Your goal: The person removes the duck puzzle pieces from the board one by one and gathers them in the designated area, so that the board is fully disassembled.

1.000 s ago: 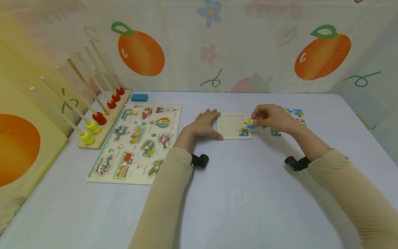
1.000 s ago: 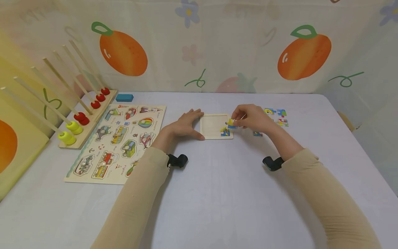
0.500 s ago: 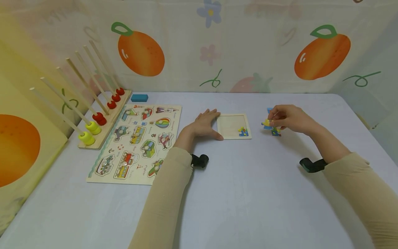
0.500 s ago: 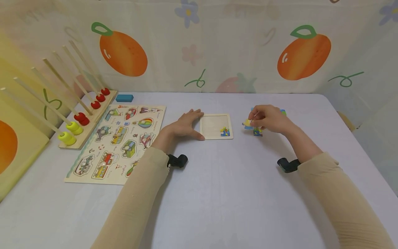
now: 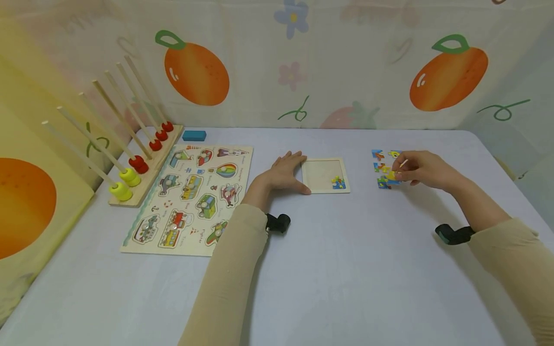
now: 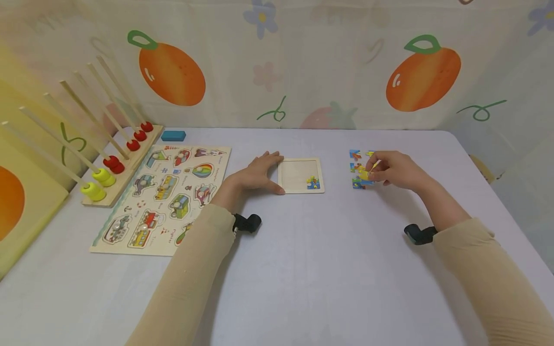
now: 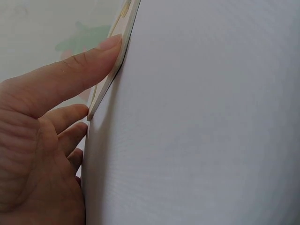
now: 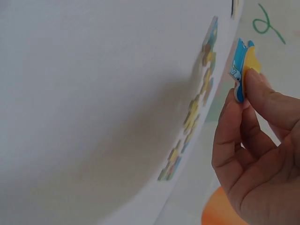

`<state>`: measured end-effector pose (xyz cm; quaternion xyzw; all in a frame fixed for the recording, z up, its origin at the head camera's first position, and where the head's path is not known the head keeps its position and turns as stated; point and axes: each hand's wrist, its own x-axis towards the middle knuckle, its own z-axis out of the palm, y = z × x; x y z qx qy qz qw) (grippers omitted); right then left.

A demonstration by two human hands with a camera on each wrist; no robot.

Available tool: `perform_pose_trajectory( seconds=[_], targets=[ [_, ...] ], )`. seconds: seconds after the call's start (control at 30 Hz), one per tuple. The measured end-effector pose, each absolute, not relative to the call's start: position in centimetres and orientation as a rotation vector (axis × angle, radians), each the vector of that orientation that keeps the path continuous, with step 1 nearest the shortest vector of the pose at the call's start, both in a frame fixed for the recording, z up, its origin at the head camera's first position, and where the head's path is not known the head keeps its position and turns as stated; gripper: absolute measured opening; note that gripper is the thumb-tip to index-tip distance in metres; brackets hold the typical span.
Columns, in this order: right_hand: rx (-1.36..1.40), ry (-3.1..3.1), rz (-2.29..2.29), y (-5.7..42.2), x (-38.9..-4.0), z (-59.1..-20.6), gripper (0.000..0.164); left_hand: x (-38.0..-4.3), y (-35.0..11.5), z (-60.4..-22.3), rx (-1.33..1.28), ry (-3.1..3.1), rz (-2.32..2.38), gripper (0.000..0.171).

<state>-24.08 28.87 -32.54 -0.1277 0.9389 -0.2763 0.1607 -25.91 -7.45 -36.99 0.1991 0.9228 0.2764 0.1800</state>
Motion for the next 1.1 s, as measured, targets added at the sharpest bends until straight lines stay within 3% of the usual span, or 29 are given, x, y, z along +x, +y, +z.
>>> perform_pose_trajectory(
  seconds=[1.1],
  targets=[
    [-0.212, 2.661, -0.717, 31.5, -24.5, -34.3, 0.03, -25.8, -7.5, -36.8, 0.56, 2.595, 0.789, 0.1]
  ],
)
